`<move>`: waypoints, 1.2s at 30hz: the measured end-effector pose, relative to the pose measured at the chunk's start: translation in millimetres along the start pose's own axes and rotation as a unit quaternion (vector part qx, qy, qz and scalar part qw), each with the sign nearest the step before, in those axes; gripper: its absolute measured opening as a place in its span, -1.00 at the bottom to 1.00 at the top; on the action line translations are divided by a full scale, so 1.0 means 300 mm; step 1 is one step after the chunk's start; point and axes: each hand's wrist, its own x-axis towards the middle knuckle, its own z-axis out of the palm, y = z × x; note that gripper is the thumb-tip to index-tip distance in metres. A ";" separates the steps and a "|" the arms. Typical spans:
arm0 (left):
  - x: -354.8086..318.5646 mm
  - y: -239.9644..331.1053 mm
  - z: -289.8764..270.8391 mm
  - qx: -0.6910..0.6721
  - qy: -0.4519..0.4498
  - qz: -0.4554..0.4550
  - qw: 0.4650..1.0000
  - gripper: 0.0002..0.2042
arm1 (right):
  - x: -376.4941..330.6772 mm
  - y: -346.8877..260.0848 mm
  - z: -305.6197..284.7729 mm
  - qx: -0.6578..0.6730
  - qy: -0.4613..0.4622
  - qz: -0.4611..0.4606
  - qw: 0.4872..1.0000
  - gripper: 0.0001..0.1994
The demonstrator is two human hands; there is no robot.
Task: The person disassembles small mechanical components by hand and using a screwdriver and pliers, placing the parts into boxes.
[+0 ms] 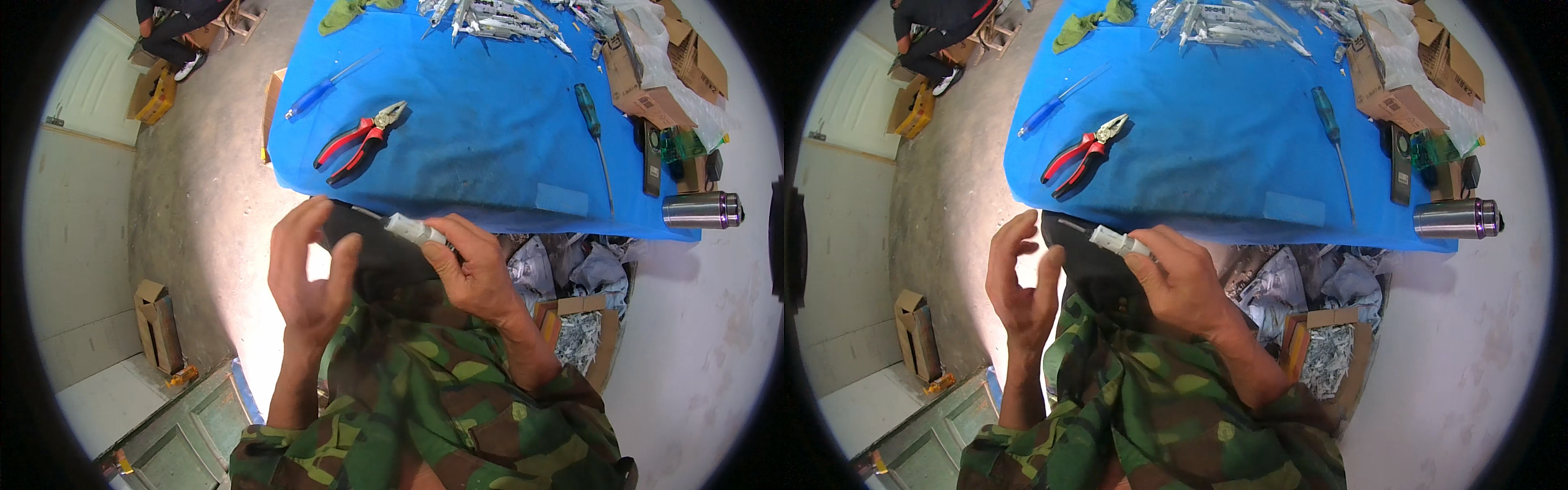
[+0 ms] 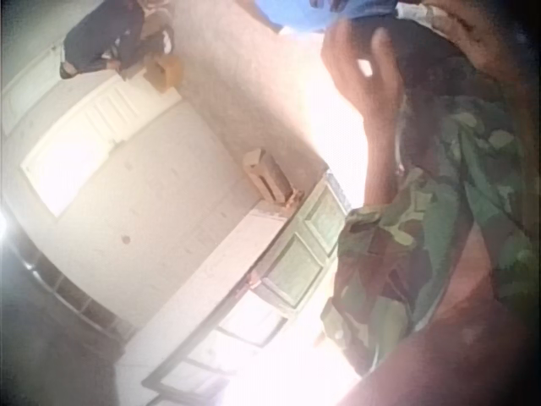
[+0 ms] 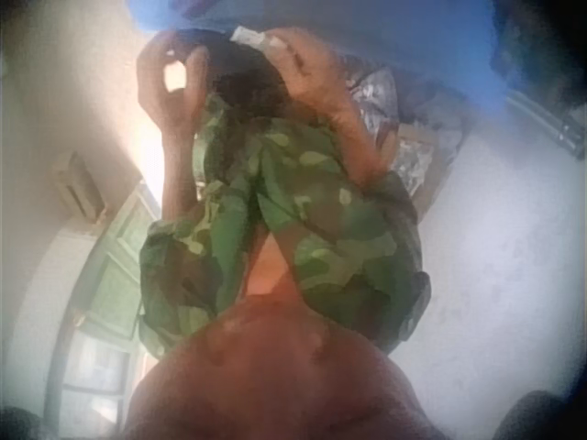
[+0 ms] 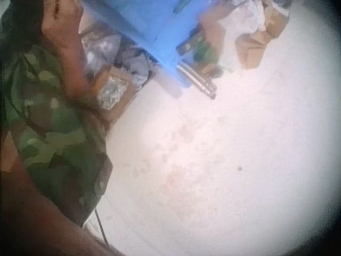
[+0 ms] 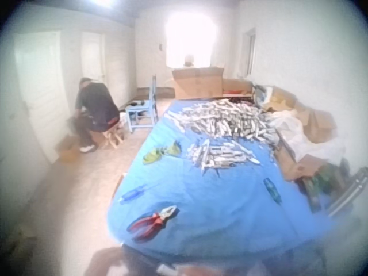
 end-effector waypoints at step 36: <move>-0.005 -0.023 0.089 0.208 -0.128 0.201 0.949 -0.76 | 0.020 -0.006 0.048 -0.047 0.046 -0.010 0.998 -0.81</move>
